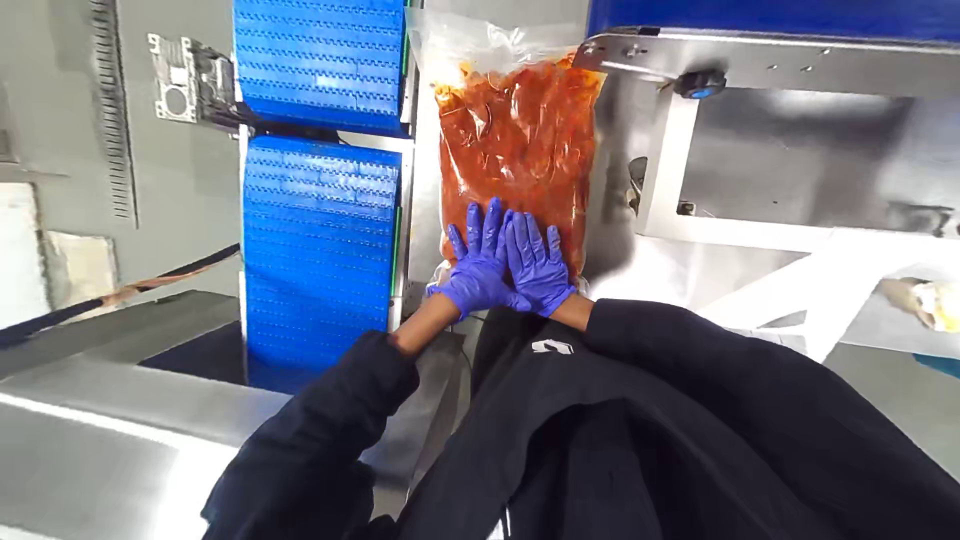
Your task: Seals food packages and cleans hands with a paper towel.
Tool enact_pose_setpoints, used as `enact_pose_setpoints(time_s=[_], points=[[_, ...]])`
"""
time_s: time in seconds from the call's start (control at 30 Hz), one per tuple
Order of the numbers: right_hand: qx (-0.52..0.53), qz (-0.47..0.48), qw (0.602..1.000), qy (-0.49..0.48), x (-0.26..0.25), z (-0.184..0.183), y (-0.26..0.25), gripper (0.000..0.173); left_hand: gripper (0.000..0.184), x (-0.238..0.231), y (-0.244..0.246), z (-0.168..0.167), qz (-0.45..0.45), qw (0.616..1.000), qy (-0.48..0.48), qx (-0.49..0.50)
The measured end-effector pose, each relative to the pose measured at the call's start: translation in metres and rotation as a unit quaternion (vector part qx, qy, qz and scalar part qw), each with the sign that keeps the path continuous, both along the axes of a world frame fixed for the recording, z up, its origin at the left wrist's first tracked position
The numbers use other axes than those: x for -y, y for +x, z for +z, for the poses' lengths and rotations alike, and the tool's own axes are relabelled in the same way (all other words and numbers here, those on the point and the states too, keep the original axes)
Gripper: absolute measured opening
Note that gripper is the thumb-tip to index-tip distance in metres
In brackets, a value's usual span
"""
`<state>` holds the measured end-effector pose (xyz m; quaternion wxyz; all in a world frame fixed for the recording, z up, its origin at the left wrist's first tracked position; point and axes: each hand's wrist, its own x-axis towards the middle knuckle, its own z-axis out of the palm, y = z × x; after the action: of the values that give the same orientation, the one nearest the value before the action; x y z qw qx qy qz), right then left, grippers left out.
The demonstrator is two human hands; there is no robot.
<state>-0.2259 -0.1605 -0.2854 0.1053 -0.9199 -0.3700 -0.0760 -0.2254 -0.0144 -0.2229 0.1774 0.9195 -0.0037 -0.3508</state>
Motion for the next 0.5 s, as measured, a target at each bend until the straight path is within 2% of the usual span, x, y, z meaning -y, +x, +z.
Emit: enact_pose_setpoints(time_s=[0.13,0.23,0.3,0.4,0.5], points=[[-0.084,-0.002,0.996,0.042,-0.004,0.003,0.003,0.084,0.144,-0.004,0.001,-0.007,-0.005,0.998,-0.006,0.063],[-0.138,0.003,0.986,0.094,-0.004,0.016,0.014,0.086,0.121,-0.014,0.009,0.002,-0.002,0.996,-0.044,0.076],[-0.169,-0.011,0.976,0.140,-0.001,0.032,0.033,0.085,0.115,-0.018,0.019,0.014,0.029,0.993,-0.061,0.094],[-0.170,-0.064,0.979,0.089,-0.010,0.038,0.075,0.070,0.125,-0.023,0.046,0.020,0.007,0.996,-0.020,0.085],[-0.171,-0.073,0.982,0.029,-0.018,0.029,0.093,0.066,0.147,-0.016,0.065,0.015,-0.027,0.999,0.031,0.008]])
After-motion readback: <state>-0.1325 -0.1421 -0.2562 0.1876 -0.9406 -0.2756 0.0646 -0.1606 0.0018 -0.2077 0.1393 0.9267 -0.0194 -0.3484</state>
